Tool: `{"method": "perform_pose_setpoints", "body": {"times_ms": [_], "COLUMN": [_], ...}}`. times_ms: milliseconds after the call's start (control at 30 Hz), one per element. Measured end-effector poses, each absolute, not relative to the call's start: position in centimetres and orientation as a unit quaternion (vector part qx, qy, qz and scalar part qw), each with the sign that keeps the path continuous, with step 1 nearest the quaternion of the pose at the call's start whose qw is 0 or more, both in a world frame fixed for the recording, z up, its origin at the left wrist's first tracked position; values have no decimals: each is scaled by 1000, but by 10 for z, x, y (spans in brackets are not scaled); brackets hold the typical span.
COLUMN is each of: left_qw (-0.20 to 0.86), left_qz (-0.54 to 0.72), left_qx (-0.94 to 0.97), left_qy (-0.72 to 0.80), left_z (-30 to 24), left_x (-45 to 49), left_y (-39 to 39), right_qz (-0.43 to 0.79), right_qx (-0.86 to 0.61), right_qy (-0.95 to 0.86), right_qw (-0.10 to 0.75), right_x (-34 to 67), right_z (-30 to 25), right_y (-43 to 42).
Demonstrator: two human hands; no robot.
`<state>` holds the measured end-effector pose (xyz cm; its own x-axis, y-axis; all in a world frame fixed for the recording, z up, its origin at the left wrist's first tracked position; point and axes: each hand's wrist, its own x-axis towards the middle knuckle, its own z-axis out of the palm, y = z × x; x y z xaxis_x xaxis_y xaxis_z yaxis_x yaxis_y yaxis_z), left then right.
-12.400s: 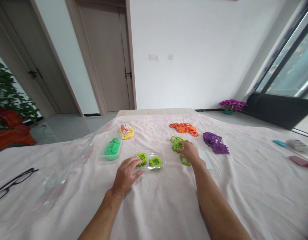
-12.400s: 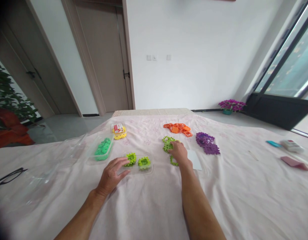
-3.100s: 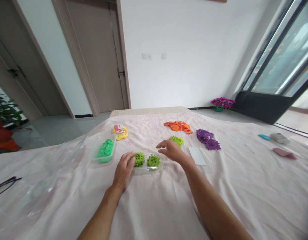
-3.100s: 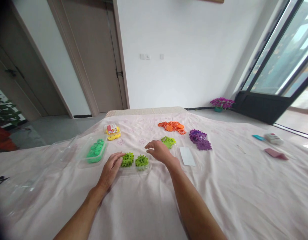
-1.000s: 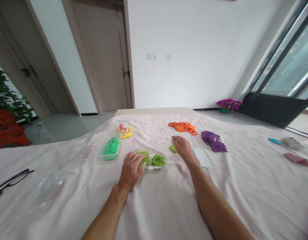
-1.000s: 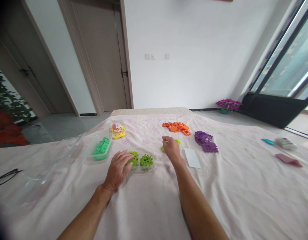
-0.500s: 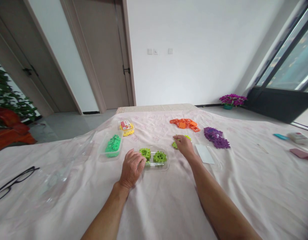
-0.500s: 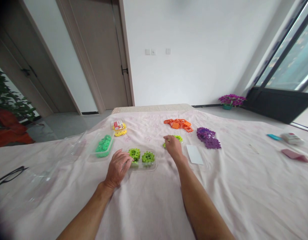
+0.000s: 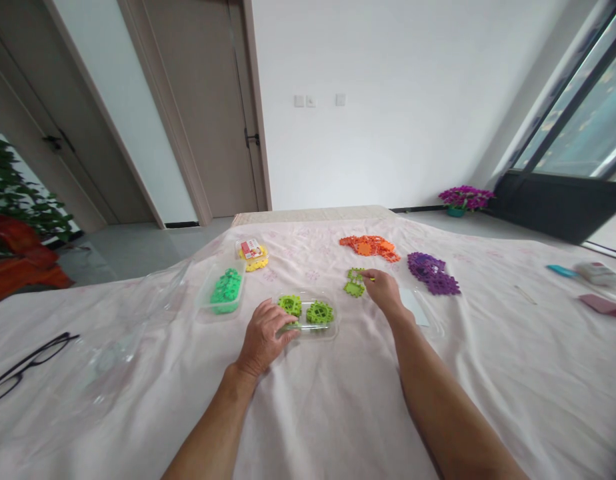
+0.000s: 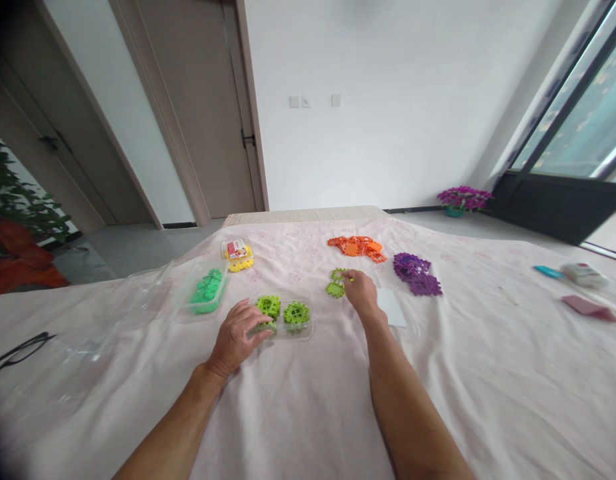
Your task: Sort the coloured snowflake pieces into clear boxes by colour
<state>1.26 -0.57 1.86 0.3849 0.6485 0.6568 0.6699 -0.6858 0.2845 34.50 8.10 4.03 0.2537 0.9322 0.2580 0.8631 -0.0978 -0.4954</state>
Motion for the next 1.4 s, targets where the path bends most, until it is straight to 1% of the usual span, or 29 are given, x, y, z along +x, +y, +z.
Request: {"method": "perform_pose_setpoints", "body": {"times_ms": [467,533,700,767,867,967,1100,1167,1233,1300,1400], "left_qw": [21,28,52,59,58,52,44,36,27,21,18], "left_qz": [-382,-385,-410,-422,-430,-434,-437,-438,-438,-439,-449], "left_qx": [-847,-848,-838,-832,-829,-828,-822,-817,-813,-810,-800], "left_qy": [-368,-363,-356,-356,-354,-351,-362,-373,-382,-387,-398], "left_z": [13,13,15,16,17,17,15,14,15,16,17], "left_x": [17,18,19,19,20,20,19,19,19,19,20], "left_y": [-7,-8,-9,-10,-10,-10,-10,-10,-11,-12,-13], "right_qz": [69,75,76,72,83,120,236,295,340,366,369], "right_qx": [-751,-751,-770,-769,-758,-729,-649,-598,-556,-529,-509], "right_qy": [-593,-604,-618,-623,-629,-634,-621,-625,-642,-664,-700], "right_qw": [282,256,137,120,153,228,371,407,404,382,339], "right_x": [362,358,343,341,341,339,320,304,287,271,252], "right_z": [38,41,38,34,30,36,64,80,92,100,104], "right_y": [80,78,77,78,80,79,71,63,53,44,32]}}
